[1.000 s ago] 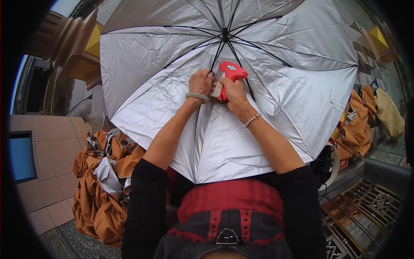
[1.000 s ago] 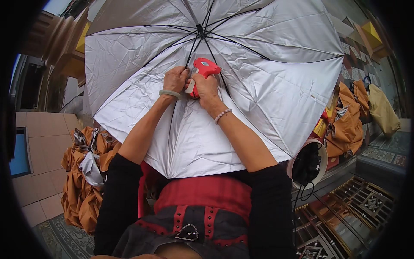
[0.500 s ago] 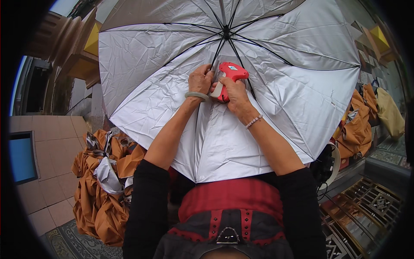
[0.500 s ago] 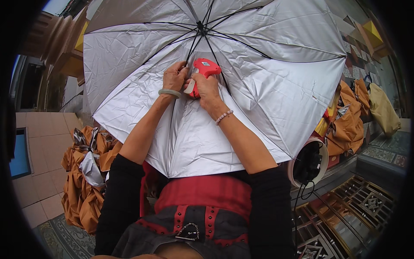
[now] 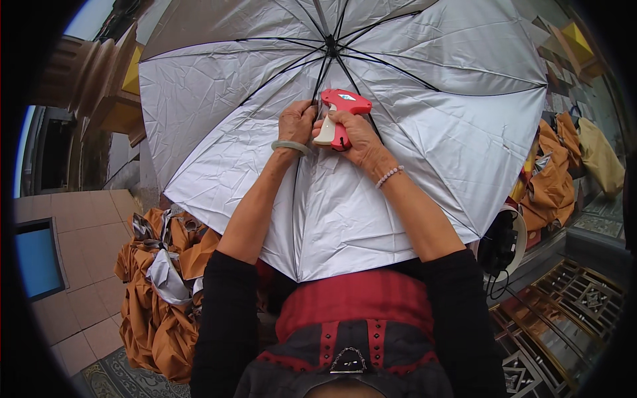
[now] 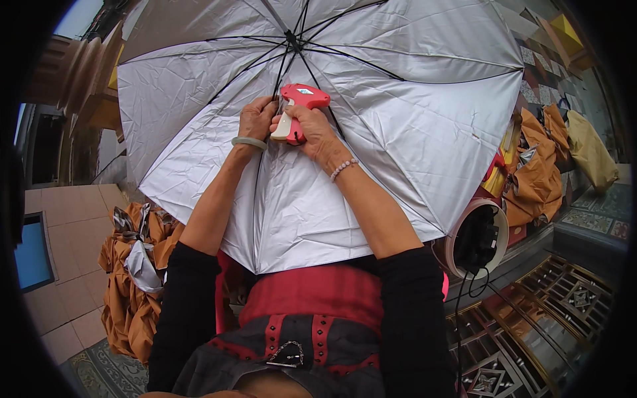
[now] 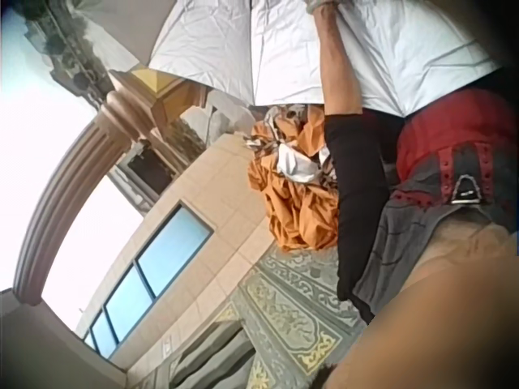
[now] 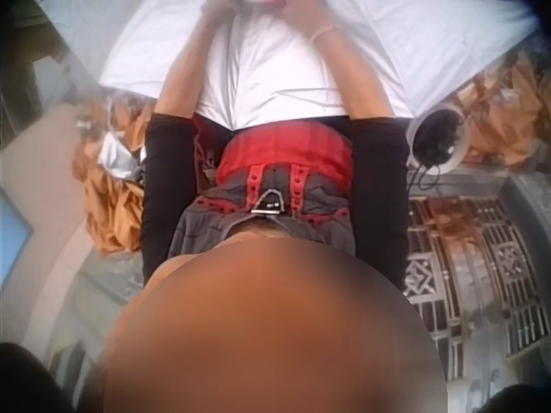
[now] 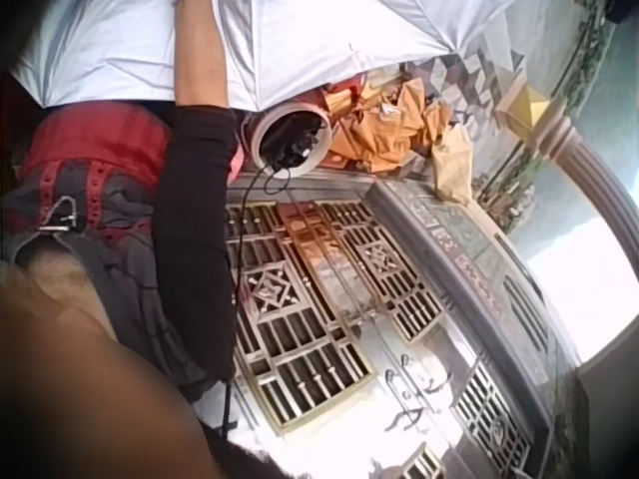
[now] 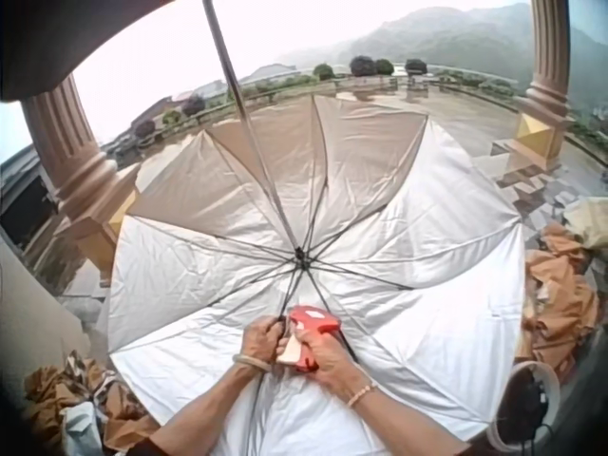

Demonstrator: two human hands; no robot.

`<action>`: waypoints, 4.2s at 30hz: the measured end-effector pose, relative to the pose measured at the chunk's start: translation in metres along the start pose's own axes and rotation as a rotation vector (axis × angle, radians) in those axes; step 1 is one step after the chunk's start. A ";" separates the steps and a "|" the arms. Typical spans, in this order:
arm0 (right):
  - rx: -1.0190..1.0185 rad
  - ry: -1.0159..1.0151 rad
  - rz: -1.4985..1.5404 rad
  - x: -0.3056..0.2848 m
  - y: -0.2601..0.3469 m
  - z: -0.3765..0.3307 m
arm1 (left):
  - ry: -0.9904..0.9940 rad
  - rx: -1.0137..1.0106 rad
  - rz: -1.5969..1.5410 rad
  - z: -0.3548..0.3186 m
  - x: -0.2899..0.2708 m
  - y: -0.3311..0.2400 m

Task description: Assemble umbrella fabric onto the frame using a glue gun and manual fitting.

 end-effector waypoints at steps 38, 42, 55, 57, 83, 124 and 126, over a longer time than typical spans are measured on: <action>-0.152 0.125 -0.488 -0.006 0.096 -0.028 | 0.011 0.377 0.417 0.002 -0.028 -0.007; -0.217 0.015 -0.533 -0.017 0.094 -0.020 | 0.064 0.334 0.779 0.031 -0.060 -0.001; -0.193 -0.103 -0.415 -0.013 0.029 0.000 | -0.056 0.261 0.571 0.022 -0.002 -0.008; -0.152 -0.101 -0.412 -0.012 0.029 0.002 | -0.062 0.263 0.544 0.013 -0.008 -0.012; 0.036 0.045 -0.134 -0.006 0.018 0.002 | 0.033 0.070 0.125 0.003 0.002 -0.014; -0.174 0.049 -0.238 -0.036 0.081 -0.032 | 0.063 -0.100 0.823 -0.071 0.008 -0.040; -0.186 0.066 -0.270 -0.032 0.079 -0.033 | 0.076 -0.086 0.812 -0.076 0.019 -0.037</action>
Point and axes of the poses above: each hand's wrist, its own z-axis towards the middle knuckle, its own x-axis out of the palm, y = z × x, the point moved 4 cm from there along z, towards the middle knuckle, and after that the axes turned 13 degrees about z, right-handed, at the moved point
